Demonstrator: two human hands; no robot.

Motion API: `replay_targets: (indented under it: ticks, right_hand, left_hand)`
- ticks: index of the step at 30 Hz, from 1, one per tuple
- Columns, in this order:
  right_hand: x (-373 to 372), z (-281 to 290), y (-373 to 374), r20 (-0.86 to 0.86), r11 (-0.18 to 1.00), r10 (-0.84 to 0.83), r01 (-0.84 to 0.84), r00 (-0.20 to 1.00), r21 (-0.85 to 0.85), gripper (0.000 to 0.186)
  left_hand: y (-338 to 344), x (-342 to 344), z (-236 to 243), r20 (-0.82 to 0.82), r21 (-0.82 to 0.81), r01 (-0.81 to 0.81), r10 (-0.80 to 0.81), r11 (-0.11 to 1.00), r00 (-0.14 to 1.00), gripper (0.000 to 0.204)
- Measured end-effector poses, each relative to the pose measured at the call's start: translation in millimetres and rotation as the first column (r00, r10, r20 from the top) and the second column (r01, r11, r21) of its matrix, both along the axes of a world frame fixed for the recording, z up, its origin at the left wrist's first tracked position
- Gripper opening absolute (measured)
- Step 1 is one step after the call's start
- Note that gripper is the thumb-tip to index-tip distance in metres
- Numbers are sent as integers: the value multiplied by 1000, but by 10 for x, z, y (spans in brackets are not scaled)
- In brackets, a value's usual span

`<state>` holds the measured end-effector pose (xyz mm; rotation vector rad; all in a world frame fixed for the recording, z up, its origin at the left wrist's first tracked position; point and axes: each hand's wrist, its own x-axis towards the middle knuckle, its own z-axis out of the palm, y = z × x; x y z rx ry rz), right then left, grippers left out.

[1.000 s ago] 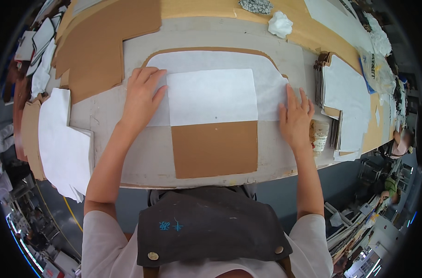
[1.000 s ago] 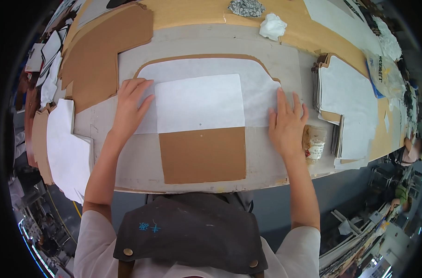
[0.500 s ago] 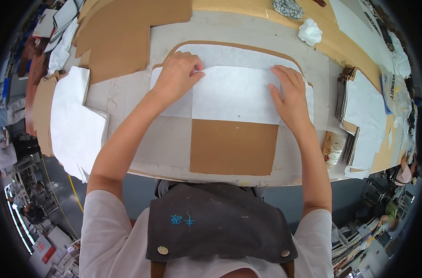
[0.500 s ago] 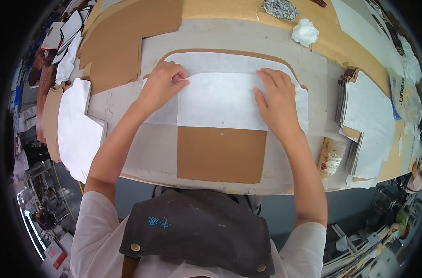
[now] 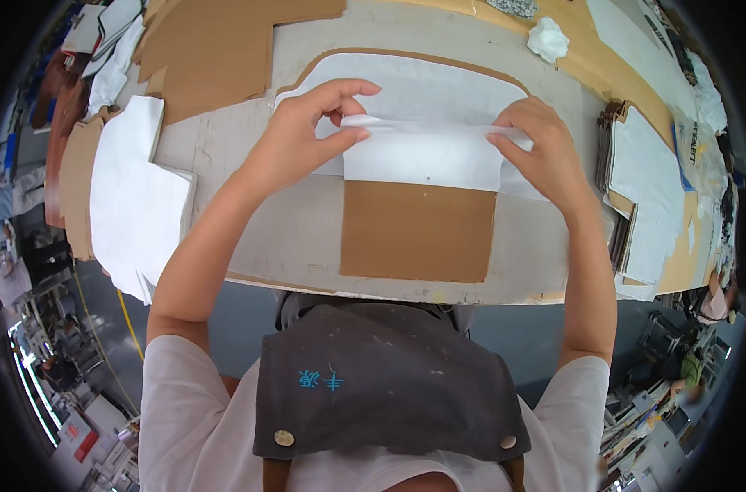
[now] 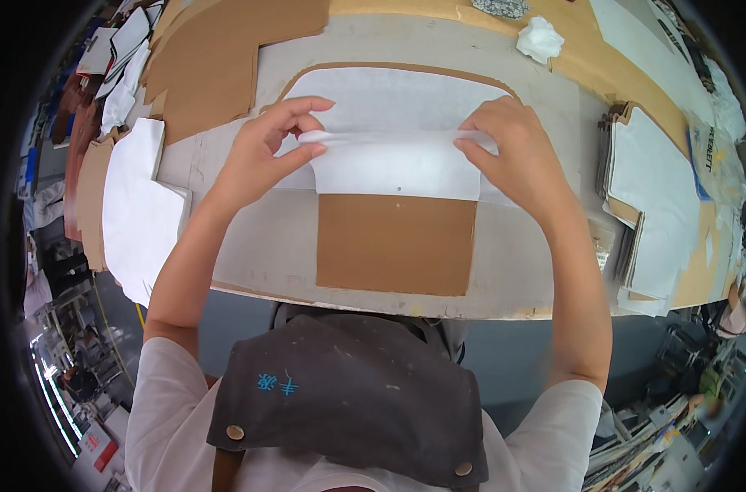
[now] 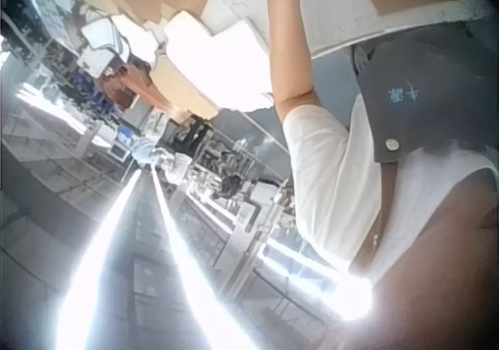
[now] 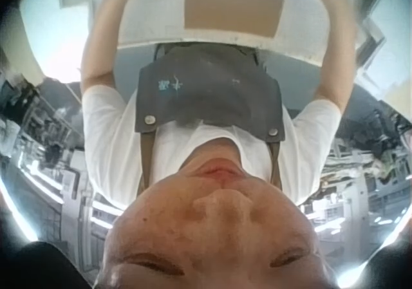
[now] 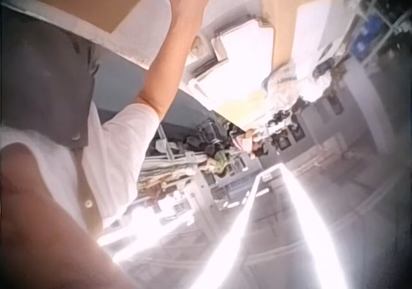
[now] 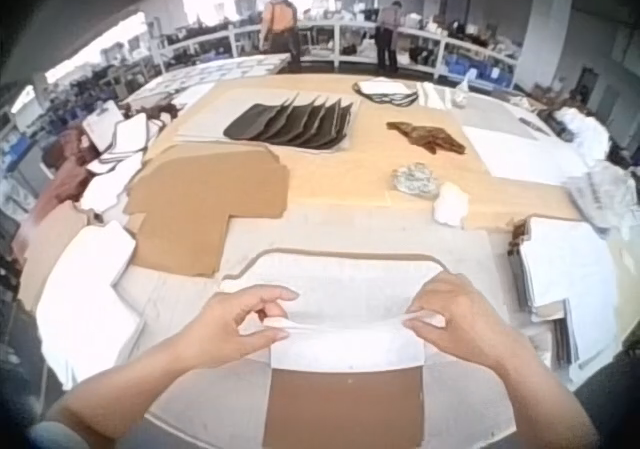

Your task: Applying glue to a leather piece and adhering a white lining material to it.

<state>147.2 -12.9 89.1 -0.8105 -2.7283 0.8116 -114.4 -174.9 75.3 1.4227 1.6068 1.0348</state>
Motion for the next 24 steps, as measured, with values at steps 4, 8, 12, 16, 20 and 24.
replay_targets:
  ticks: [4, 8, 12, 16, 20, 24]
  right_hand:
    - [319, 230, -508, -157, 981, 115, -87, 981, 175, 19]
    - [561, 148, -1019, -115, 970, 123, -95, 986, 224, 25]
    - [749, -204, -1364, -128, 971, 78, -47, 989, 233, 24]
    - [790, -378, -1488, -181, 963, 31, 19, 983, 270, 23]
    - [814, -426, -1539, -177, 963, 3, 44, 984, 265, 22]
    - [831, -452, -1571, -173, 959, 19, 31, 985, 281, 22]
  left_hand:
    - [-399, 179, 168, -85, 47, 94, -90, 994, 992, 24]
    - [-759, 332, 13, -382, 265, 359, -245, 895, 891, 25]
    - [-1008, 476, -188, -485, 263, 397, -235, 879, 842, 25]
    - [-1109, 533, -315, -538, 285, 390, -190, 876, 821, 27]
    - [-1161, 570, -365, -605, 292, 396, -152, 871, 781, 26]
    - [-1192, 554, -390, -650, 287, 419, -147, 861, 746, 24]
